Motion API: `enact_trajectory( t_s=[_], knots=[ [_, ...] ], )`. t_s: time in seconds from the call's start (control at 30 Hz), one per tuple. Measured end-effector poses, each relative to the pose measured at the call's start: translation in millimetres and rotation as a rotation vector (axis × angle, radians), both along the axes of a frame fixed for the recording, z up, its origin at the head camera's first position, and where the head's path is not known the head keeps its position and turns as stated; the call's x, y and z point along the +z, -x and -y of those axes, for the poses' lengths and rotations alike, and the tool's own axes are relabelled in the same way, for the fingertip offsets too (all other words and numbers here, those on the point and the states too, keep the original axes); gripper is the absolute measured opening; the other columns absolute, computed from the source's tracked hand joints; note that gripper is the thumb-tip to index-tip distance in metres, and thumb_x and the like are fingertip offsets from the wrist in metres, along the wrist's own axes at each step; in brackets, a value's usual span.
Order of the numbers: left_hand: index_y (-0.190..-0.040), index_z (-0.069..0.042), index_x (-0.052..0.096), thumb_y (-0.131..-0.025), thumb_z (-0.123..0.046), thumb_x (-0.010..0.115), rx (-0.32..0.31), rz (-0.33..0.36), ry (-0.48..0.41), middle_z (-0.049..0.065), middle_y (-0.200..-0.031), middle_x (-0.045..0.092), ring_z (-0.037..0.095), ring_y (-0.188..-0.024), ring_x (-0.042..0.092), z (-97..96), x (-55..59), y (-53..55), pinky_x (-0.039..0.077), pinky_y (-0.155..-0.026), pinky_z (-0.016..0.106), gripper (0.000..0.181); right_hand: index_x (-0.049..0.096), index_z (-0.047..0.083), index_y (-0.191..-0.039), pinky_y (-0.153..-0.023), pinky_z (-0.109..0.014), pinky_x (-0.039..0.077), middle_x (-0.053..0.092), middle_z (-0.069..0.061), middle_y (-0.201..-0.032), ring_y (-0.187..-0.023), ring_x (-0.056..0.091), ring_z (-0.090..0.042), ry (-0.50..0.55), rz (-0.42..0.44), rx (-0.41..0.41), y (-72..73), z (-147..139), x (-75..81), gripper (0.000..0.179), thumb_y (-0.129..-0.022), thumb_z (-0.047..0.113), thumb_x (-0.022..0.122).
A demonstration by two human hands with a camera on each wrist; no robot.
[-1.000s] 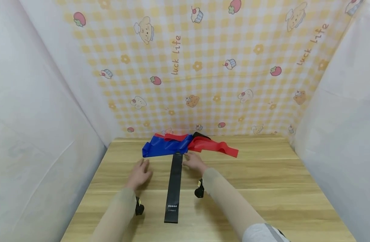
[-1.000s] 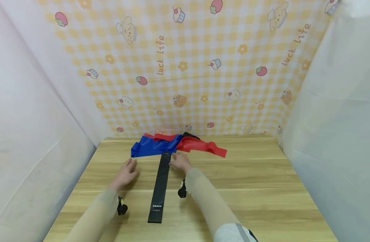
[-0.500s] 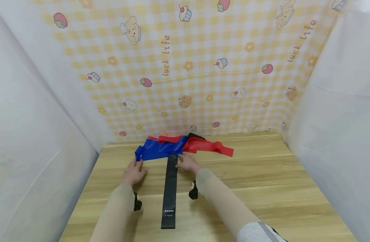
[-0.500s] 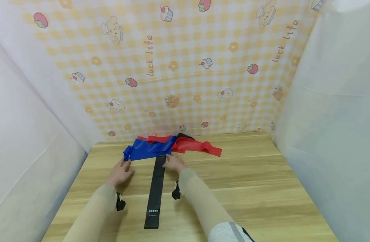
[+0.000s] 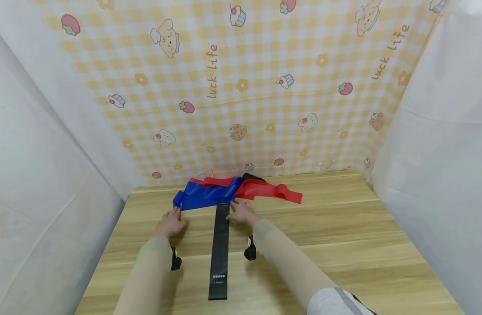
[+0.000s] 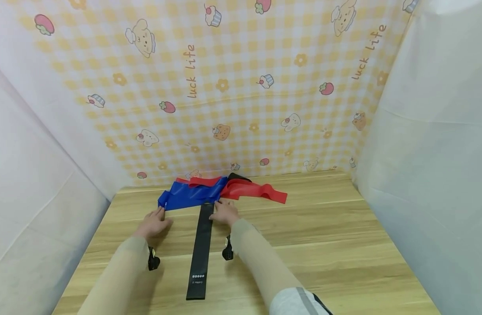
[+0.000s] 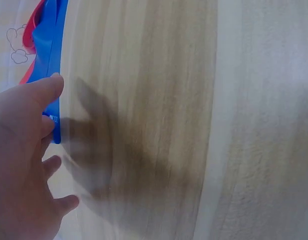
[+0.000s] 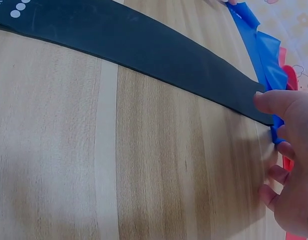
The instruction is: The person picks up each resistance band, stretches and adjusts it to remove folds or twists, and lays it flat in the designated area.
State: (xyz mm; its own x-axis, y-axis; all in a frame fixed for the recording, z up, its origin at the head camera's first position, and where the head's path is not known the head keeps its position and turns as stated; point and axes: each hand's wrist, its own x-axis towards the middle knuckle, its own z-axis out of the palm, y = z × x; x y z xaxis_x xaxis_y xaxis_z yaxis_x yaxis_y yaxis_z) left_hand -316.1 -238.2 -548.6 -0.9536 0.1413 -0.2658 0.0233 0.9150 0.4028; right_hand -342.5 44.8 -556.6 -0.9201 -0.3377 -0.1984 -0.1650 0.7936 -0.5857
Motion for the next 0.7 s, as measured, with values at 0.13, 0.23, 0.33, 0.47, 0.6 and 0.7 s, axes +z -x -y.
enact_trajectory(
  t_s=[0.13,0.23,0.33,0.47,0.6,0.7],
  knots=[
    [-0.148,0.006,0.027,-0.101,-0.037,0.045,0.021,0.032,-0.041,0.031,-0.154,0.012,0.054,-0.138,0.009,2.1,0.5,0.3,0.014,-0.108,0.065,0.067,0.042,0.006,-0.146,-0.109,-0.05,0.027,0.03,-0.012,-0.155,-0.137,0.024,-0.039,-0.007,-0.001,-0.004,-0.5,0,0.3,0.065,-0.091,0.032,0.063],
    [-0.149,0.002,0.028,-0.1,-0.037,0.045,0.047,0.035,-0.066,0.032,-0.155,0.007,0.055,-0.138,0.006,4.6,1.0,-0.7,0.015,-0.106,0.069,0.065,0.042,0.006,-0.146,-0.109,-0.051,0.027,0.03,-0.014,-0.154,-0.137,0.023,-0.04,0.002,-0.004,-0.006,-0.5,0,0.9,0.064,-0.091,0.032,0.063],
    [-0.149,0.004,0.025,-0.1,-0.036,0.046,0.055,0.025,-0.064,0.032,-0.155,0.004,0.055,-0.138,0.005,6.8,0.8,-0.7,0.014,-0.106,0.069,0.067,0.042,0.007,-0.146,-0.109,-0.051,0.026,0.029,-0.015,-0.154,-0.137,0.023,-0.041,0.008,0.001,-0.011,0.3,-1,0.4,0.064,-0.091,0.032,0.063],
    [-0.148,0.011,0.02,-0.1,-0.036,0.045,0.047,-0.005,-0.032,0.033,-0.154,0.008,0.055,-0.137,0.01,10.8,-0.9,0.2,0.016,-0.107,0.065,0.071,0.042,0.007,-0.146,-0.108,-0.05,0.028,0.029,-0.015,-0.154,-0.136,0.024,-0.04,0.002,0.001,-0.016,1.9,0,-2.5,0.066,-0.091,0.034,0.064],
    [-0.146,0.015,0.018,-0.101,-0.034,0.042,0.047,-0.032,-0.055,0.035,-0.152,0.008,0.058,-0.135,0.011,15.9,-3.0,3.0,0.016,-0.108,0.063,0.071,0.041,0.004,-0.146,-0.109,-0.05,0.027,0.029,-0.013,-0.155,-0.137,0.023,-0.039,0.004,0.003,-0.028,2.8,2,-4.2,0.066,-0.091,0.035,0.063],
    [-0.146,0.016,0.015,-0.103,-0.032,0.037,0.055,-0.057,-0.129,0.036,-0.152,0.007,0.057,-0.136,0.009,16.7,-1.5,7.3,0.013,-0.11,0.062,0.069,0.04,0.003,-0.146,-0.11,-0.054,0.024,0.029,-0.011,-0.155,-0.139,0.021,-0.039,0.046,0.023,-0.055,2.8,1,-3.6,0.067,-0.092,0.036,0.061]
  ],
)
